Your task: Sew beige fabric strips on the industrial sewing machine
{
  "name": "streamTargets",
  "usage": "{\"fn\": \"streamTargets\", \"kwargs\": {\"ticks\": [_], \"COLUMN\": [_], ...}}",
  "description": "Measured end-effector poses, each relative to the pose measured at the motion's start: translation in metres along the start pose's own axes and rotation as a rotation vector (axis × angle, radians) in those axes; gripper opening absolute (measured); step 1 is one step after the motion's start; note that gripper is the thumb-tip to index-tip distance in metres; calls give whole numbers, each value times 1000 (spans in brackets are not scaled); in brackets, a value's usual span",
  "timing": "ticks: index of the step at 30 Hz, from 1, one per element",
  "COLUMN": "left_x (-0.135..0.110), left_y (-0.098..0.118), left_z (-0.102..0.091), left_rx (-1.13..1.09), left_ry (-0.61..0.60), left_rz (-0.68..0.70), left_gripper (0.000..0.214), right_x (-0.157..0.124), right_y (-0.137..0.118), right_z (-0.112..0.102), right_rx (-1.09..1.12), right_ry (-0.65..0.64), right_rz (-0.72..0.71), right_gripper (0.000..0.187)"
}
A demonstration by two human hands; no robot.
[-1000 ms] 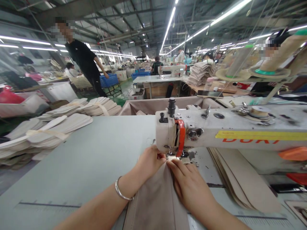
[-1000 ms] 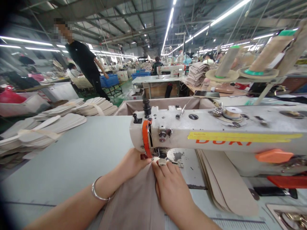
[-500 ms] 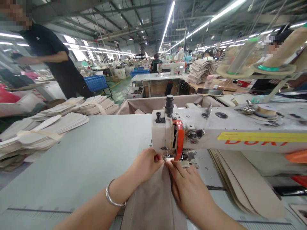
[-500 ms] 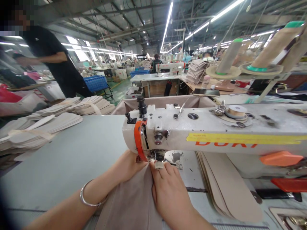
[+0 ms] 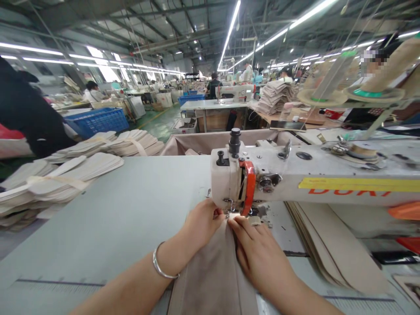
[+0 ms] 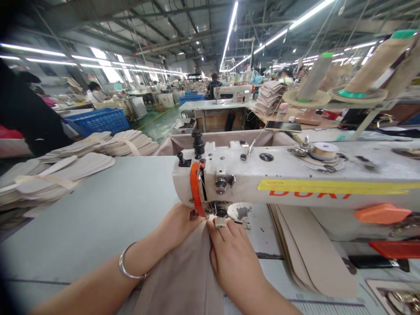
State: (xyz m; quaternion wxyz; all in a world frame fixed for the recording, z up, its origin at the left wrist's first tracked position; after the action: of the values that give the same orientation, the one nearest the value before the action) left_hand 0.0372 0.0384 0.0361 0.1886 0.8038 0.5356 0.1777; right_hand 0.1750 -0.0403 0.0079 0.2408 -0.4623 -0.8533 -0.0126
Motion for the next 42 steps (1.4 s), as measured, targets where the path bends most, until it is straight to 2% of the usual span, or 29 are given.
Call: {"fn": "streamTargets", "kwargs": {"ticks": [2, 4, 6, 13, 20, 22, 24, 28, 31, 36, 40, 42], "left_x": [-14, -30, -42, -43, -47, -59, -80, -125, -136, -125, -117, -114], "left_y": [7, 14, 16, 10, 14, 16, 18, 17, 14, 18, 24, 26], "left_z": [-1, 3, 7, 12, 7, 9, 16, 26, 31, 21, 12, 8], "left_rx": [93, 174, 217, 250, 328, 362, 359, 240, 211, 157, 155, 175], "left_ry": [17, -21, -57, -49, -43, -70, -103, 31, 83, 202, 152, 89], "left_rz": [120, 261, 341, 382, 421, 475, 585, 770, 785, 759, 727, 709], "left_gripper": [18, 22, 27, 31, 34, 37, 39, 19, 15, 9, 12, 17], "right_x": [-1, -3, -5, -3, -6, -6, -7, -7, -7, -8, -7, -7], "right_y": [0, 0, 0, 0, -1, -1, -1, 0, 1, 1, 1, 2], "right_z": [-1, -1, -1, -2, -3, -3, -2, 1, 1, 1, 1, 2], "right_rx": [27, 47, 38, -27, 9, 1, -23, -72, -86, -104, -108, -111], "right_ry": [0, 3, 14, 37, 32, 35, 43, 34, 35, 37, 27, 19], "right_rz": [-11, -21, -20, -11, -23, -23, -23, -22, -26, -25, -24, -26], "right_gripper": [43, 41, 41, 46, 45, 46, 44, 42, 42, 42, 43, 44]}}
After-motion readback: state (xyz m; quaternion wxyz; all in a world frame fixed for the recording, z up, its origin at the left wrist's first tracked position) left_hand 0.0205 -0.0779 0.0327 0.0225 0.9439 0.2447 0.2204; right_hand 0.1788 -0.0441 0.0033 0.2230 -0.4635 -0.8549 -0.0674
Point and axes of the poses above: each hand's wrist, its own x-axis towards the middle knuckle, its own z-axis out of the palm, y = z × x, the point moved 5 cm from there along x, towards the middle knuckle, and after that the axes turned 5 degrees about -z, right-handed, at the moved point
